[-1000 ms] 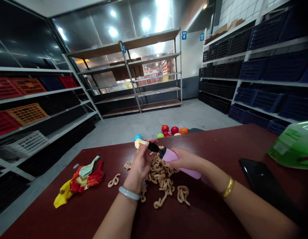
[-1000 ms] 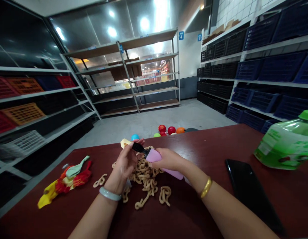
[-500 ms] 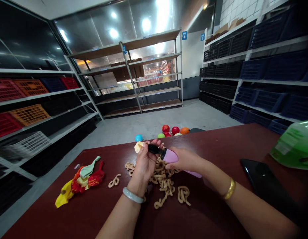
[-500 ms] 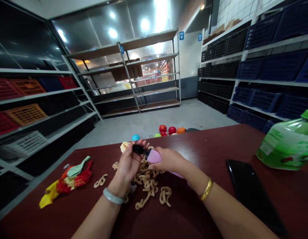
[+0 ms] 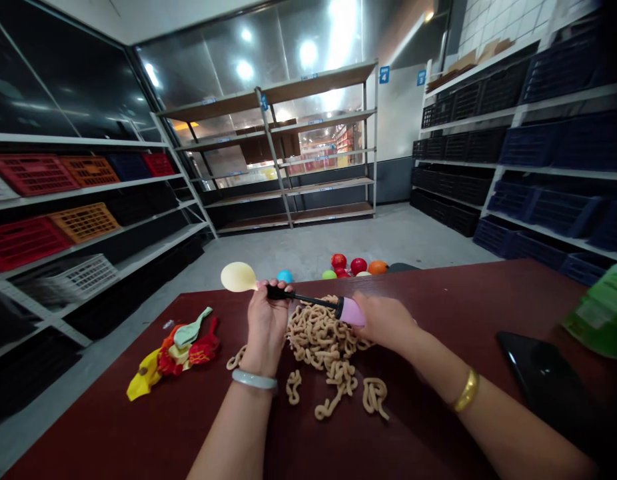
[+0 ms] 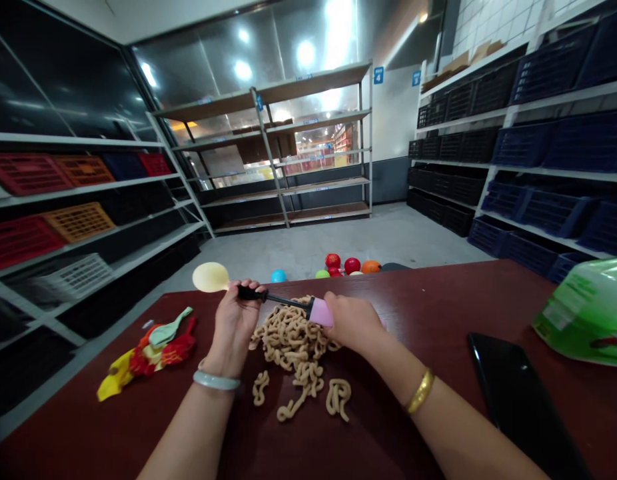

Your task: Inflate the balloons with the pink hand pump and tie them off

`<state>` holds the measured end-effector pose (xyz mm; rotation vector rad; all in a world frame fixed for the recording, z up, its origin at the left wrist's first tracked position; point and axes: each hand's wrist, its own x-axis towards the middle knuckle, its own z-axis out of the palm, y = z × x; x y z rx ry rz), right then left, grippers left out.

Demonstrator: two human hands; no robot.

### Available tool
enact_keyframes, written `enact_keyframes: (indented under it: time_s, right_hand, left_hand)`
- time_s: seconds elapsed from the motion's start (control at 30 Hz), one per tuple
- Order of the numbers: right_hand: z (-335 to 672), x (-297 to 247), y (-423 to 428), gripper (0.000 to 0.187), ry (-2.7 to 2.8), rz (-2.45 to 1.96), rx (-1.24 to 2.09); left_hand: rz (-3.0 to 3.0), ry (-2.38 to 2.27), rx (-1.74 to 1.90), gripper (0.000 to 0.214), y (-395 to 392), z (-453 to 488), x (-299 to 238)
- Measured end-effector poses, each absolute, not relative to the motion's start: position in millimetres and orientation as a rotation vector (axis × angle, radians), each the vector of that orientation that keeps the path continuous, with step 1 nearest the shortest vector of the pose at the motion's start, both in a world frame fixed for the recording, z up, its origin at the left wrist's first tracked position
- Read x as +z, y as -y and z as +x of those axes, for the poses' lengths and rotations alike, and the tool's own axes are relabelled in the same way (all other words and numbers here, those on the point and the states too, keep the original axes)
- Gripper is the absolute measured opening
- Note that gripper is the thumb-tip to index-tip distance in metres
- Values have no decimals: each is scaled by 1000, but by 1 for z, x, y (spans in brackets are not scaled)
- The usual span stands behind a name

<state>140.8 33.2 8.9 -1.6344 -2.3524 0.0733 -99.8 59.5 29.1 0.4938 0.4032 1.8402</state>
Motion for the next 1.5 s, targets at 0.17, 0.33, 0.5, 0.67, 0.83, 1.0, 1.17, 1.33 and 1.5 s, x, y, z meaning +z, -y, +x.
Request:
enact_keyframes:
  time_s: [0.17,0.33,0.5,0.67,0.83,1.0,1.17,1.33,1.5]
  right_hand:
    - [149,4,-41,38,2356,-1616,26]
    - [143,7,-36,34,2343,-1675,21]
    - [131,14,-23,33,2301,-1674,28]
    - [128,22,-14,36,2310,-1620,-3]
    - [126,23,-18,37,2352,-1643,81]
    - [138,20,-31,36,2388,-1658,101]
    - [155,17,-40,36,2377,-1690,60]
    - [155,19,-37,35,2373,-1726,15]
    - [139,23,-24,33,2374,-1694,44]
  left_hand:
    - [514,-391,1917,15,-60,-109,31]
    - [569,-378,1874,16,-50,-76,24]
    - [599,-402,1729,19,-33,-36,16]
    - [555,-443,1685,20,-26,-19,11]
    - [612,-443,1737,17,-35,-37,21]
    - [555,-464,1851,16,-54,-85,32]
    - [530,-506,1972,13,-61,-104,34]
    - [550,-449,1943,17,-54,-75,27]
    - [631,-415,1797,22,-35,-33,15]
